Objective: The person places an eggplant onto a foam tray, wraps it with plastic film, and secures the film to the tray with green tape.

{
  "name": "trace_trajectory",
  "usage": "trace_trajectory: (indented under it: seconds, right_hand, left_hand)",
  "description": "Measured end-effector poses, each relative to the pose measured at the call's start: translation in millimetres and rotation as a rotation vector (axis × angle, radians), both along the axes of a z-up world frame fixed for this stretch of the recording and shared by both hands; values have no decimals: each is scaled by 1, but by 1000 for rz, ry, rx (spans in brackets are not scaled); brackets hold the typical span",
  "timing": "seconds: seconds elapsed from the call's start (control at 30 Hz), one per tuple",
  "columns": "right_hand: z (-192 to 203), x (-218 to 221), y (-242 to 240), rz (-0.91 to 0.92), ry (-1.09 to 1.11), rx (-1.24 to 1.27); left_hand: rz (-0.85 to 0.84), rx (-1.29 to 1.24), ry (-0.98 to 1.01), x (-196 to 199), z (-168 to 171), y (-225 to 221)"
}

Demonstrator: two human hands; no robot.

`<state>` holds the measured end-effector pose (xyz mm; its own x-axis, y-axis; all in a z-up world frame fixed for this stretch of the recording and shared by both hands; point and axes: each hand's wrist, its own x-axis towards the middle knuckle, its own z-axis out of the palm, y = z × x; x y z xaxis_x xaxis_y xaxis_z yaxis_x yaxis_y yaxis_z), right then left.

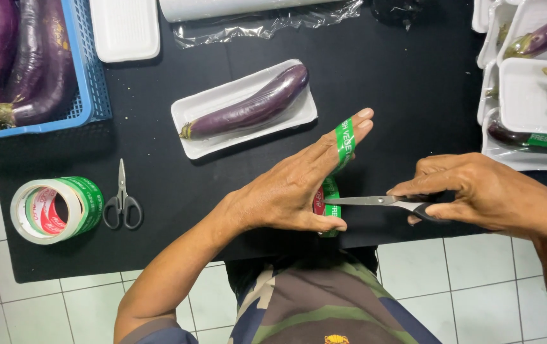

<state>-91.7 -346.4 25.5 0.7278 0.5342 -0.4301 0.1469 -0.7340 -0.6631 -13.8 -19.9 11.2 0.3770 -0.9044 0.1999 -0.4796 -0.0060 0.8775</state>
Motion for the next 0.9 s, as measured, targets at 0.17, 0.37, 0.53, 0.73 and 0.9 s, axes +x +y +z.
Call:
trace_trajectory:
  seconds: [0.17,0.37,0.53,0.73,0.9]
  right_hand:
    - [12,-2,1,-46,40,-88]
    - [12,-50,-1,-511,-402,-472]
    - [-28,-61,4,-317,-607,-595]
    - [-26,-63,107,-281,-585,176]
    - [-48,-62,131,-507,-816,305]
  left_hand:
    - [23,-7,3,0,2,1]
    - [121,-59,39,-5,-7,4]
    - [243,13,143,-13,-4,0]
    - [404,34,230,-25,-1,-4]
    - [521,-466,607,-26,-13,-4]
